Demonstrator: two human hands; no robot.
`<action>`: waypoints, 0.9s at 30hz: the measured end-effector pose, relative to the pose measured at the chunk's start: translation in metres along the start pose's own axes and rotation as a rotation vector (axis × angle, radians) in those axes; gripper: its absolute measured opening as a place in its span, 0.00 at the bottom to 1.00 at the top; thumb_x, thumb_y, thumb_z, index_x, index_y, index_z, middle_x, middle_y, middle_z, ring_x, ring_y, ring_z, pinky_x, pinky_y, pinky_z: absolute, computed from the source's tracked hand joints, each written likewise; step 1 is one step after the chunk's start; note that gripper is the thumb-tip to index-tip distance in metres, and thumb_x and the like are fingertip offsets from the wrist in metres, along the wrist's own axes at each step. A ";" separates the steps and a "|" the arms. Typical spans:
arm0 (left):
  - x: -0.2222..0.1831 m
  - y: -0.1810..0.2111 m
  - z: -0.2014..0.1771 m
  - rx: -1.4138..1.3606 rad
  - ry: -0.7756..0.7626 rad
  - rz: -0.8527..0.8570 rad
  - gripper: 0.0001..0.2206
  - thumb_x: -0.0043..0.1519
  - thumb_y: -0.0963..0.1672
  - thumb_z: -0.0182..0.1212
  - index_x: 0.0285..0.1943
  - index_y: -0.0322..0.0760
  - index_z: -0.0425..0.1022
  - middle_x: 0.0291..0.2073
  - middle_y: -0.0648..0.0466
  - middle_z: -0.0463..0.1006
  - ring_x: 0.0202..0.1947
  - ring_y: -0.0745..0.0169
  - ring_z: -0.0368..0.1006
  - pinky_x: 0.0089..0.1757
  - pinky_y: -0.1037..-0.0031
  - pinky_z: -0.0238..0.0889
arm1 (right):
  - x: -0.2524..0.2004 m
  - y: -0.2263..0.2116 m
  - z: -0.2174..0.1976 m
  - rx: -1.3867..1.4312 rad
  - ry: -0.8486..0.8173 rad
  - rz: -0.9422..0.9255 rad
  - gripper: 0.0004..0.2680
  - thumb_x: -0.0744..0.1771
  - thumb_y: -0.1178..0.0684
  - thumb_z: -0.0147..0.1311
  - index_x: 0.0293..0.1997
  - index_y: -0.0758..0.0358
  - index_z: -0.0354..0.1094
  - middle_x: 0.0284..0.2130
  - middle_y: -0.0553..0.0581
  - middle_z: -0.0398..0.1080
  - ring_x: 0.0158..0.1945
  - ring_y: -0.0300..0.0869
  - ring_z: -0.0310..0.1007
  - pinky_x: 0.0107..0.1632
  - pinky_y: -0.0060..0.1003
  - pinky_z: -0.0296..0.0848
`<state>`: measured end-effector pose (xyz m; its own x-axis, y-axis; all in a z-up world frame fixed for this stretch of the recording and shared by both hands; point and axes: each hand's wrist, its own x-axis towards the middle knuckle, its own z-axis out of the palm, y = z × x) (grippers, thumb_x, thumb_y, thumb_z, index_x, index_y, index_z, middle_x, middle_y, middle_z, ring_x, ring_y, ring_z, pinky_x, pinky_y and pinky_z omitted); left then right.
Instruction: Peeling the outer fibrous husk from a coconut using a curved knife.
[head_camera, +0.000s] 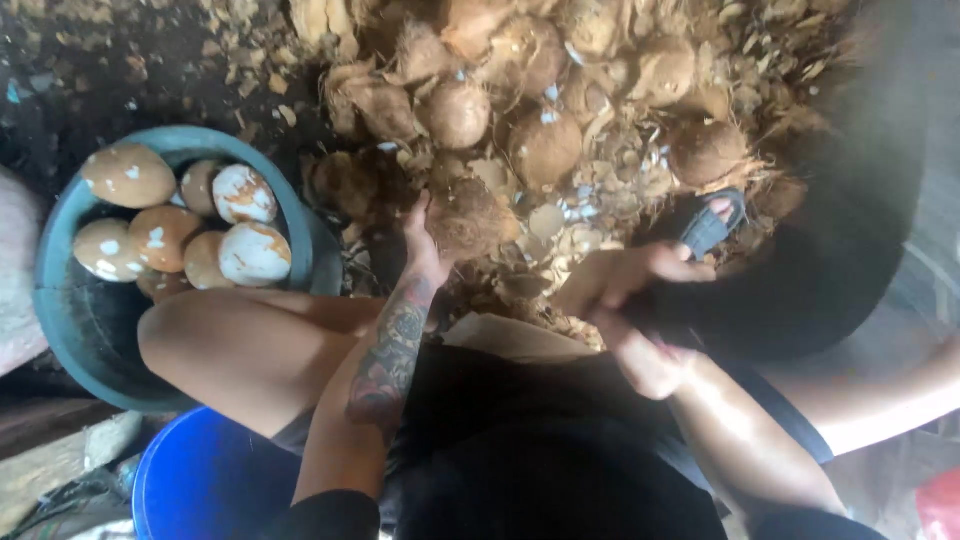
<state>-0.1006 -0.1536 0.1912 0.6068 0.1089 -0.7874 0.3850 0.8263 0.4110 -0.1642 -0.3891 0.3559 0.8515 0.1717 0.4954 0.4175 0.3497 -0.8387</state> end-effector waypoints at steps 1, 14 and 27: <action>0.005 -0.002 -0.005 -0.003 0.002 0.002 0.32 0.54 0.57 0.73 0.66 0.43 0.78 0.61 0.45 0.80 0.59 0.40 0.77 0.61 0.53 0.69 | 0.002 -0.001 0.001 0.002 -0.003 0.001 0.03 0.64 0.66 0.55 0.35 0.67 0.68 0.25 0.67 0.74 0.26 0.50 0.78 0.29 0.39 0.77; -0.019 0.027 0.000 -0.275 -0.279 0.058 0.32 0.56 0.60 0.69 0.65 0.45 0.79 0.61 0.42 0.79 0.60 0.34 0.76 0.61 0.43 0.67 | 0.015 0.020 0.027 -0.316 -0.040 0.965 0.06 0.60 0.62 0.52 0.19 0.66 0.72 0.09 0.61 0.69 0.11 0.47 0.71 0.24 0.40 0.70; 0.011 -0.011 -0.021 -0.107 0.015 0.124 0.37 0.58 0.62 0.62 0.74 0.46 0.70 0.71 0.44 0.70 0.69 0.38 0.69 0.66 0.40 0.60 | -0.046 0.079 0.009 -0.584 -0.195 1.245 0.07 0.62 0.53 0.52 0.35 0.66 0.71 0.13 0.60 0.71 0.16 0.49 0.76 0.24 0.45 0.71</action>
<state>-0.1129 -0.1499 0.1688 0.6341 0.2218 -0.7408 0.2306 0.8602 0.4548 -0.1739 -0.3609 0.2691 0.7196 0.2235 -0.6575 -0.4637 -0.5502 -0.6945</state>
